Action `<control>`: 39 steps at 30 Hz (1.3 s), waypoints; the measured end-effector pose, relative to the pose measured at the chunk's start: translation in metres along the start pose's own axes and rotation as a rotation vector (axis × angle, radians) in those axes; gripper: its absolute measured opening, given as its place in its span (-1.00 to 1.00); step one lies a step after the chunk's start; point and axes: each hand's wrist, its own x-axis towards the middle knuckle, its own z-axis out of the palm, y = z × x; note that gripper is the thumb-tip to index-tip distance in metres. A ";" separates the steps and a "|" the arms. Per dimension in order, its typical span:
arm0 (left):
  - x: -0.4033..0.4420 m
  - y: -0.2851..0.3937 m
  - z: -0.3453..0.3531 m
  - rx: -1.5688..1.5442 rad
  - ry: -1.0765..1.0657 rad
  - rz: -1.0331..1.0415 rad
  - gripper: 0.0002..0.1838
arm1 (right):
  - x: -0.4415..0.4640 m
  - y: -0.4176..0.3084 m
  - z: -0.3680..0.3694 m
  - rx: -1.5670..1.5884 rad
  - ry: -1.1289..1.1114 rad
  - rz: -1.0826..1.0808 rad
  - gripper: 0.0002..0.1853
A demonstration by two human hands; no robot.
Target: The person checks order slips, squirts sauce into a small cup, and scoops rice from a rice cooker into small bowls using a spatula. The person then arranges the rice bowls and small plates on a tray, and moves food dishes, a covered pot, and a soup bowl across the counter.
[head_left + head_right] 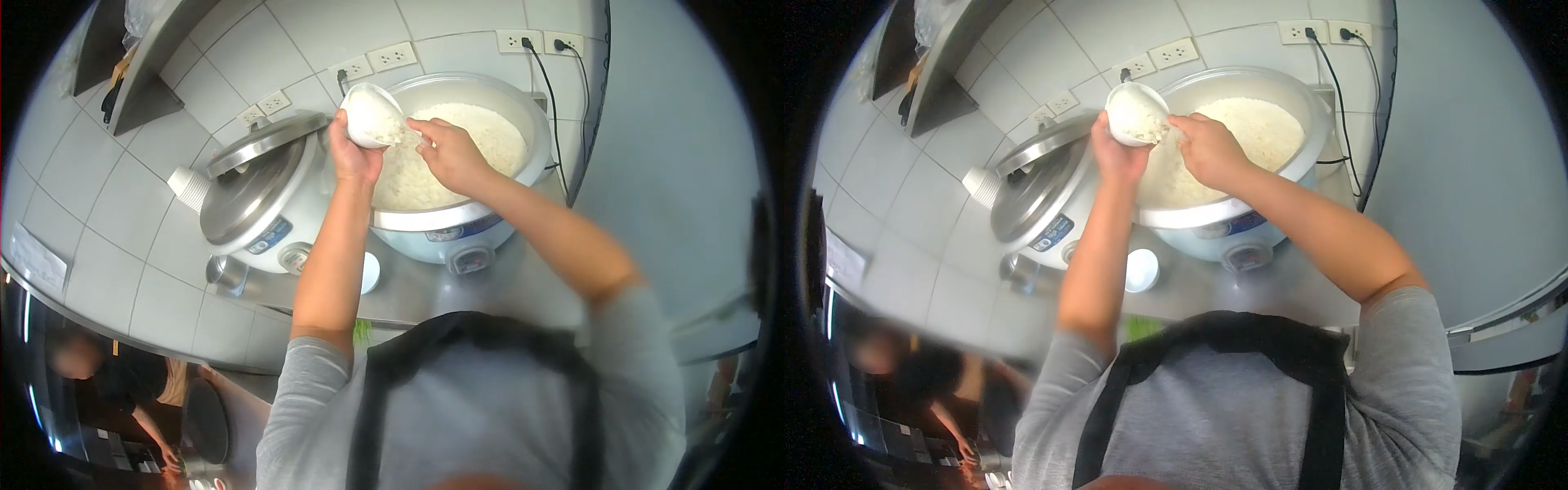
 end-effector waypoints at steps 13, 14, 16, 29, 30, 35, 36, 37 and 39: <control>-0.017 -0.004 0.003 -0.037 0.046 -0.130 -0.36 | 0.006 0.003 -0.033 -0.621 -0.066 -0.192 -0.49; -0.020 -0.004 0.002 -0.027 0.056 -0.120 -0.36 | 0.007 0.009 -0.034 -0.601 -0.110 -0.189 -0.51; -0.027 -0.005 0.000 -0.080 0.019 -0.136 -0.35 | 0.013 0.008 -0.039 -0.556 -0.195 -0.183 -0.53; -0.019 -0.008 -0.015 -0.262 -0.171 -0.440 -0.11 | 0.037 0.014 -0.060 -0.440 -0.143 -0.453 -0.42; -0.020 -0.007 -0.016 -0.266 -0.182 -0.425 -0.11 | 0.040 0.013 -0.066 -0.348 -0.082 -0.414 -0.42; -0.025 -0.001 -0.004 -0.364 -0.050 -0.309 -0.08 | 0.027 0.016 -0.081 -0.452 -0.039 -0.646 -0.46; -0.024 -0.002 -0.008 -0.331 -0.103 -0.353 -0.08 | 0.023 0.020 -0.076 -0.485 -0.028 -0.686 -0.45; -0.022 -0.003 -0.015 -0.297 -0.158 -0.399 -0.08 | 0.021 0.022 -0.074 -0.519 -0.016 -0.725 -0.43; -0.023 -0.004 -0.013 -0.250 -0.179 -0.440 -0.09 | 0.033 0.024 -0.074 -0.476 0.111 -0.661 -0.42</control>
